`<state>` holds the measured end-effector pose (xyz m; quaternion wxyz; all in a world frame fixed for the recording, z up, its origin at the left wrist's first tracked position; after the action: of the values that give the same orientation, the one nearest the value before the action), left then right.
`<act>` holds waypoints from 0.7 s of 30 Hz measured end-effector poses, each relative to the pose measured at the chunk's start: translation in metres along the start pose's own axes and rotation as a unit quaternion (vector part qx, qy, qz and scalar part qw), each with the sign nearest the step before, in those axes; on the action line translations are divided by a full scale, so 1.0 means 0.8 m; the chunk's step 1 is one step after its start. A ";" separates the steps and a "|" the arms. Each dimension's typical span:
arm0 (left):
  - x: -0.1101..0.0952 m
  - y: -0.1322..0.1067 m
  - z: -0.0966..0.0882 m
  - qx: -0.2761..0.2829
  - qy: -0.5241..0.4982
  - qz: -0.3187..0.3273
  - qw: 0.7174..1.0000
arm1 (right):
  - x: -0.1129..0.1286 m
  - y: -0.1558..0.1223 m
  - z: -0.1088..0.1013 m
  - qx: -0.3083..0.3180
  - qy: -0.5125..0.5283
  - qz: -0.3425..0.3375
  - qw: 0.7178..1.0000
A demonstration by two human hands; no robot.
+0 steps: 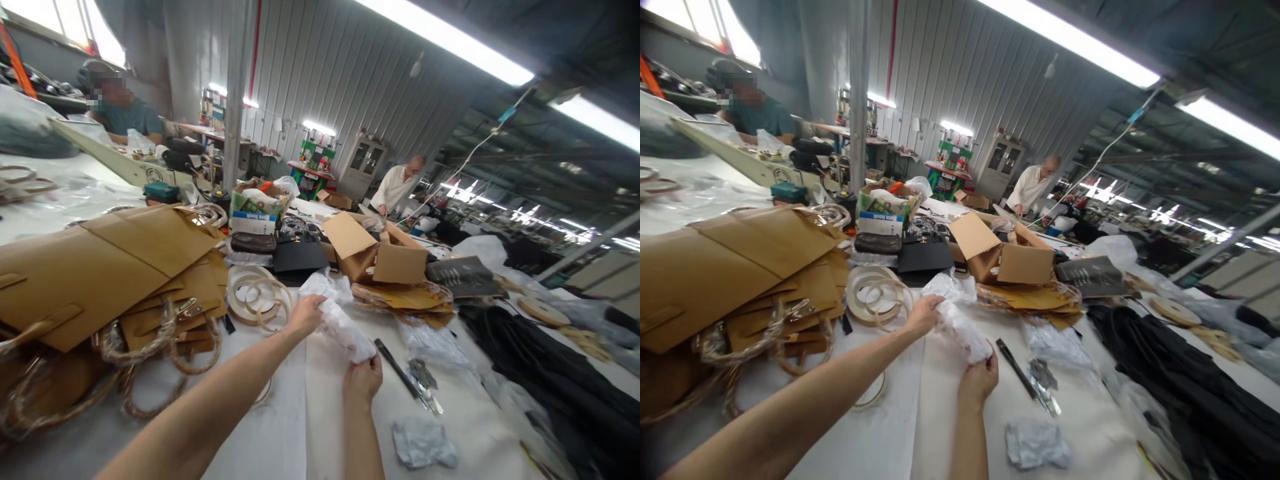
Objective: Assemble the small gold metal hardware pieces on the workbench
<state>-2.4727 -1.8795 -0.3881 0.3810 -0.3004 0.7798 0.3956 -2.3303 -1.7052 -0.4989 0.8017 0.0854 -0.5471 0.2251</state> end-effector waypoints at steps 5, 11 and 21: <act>-0.023 0.007 -0.028 -0.013 -0.045 0.013 0.999 | -0.005 0.004 -0.004 -0.048 0.022 -0.007 0.999; -0.064 0.005 -0.019 -0.009 -0.166 0.022 0.986 | 0.000 0.007 -0.008 -0.025 0.007 -0.016 1.000; -0.124 0.039 -0.030 -0.075 -0.332 0.027 0.940 | 0.009 -0.025 0.008 0.018 -0.053 -0.025 0.998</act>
<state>-2.4527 -1.8672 -0.2841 0.5840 -0.1588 0.5846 0.5403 -2.3240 -1.7234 -0.4879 0.7752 0.1258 -0.5824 0.2098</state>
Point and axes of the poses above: each hand's wrist, its own y-axis towards the middle knuckle, its own z-axis out of the palm, x = y × z, the point moved 3 cm from there along y, towards the middle knuckle, and after that the axes turned 13 degrees about z, right-handed, at the moved point
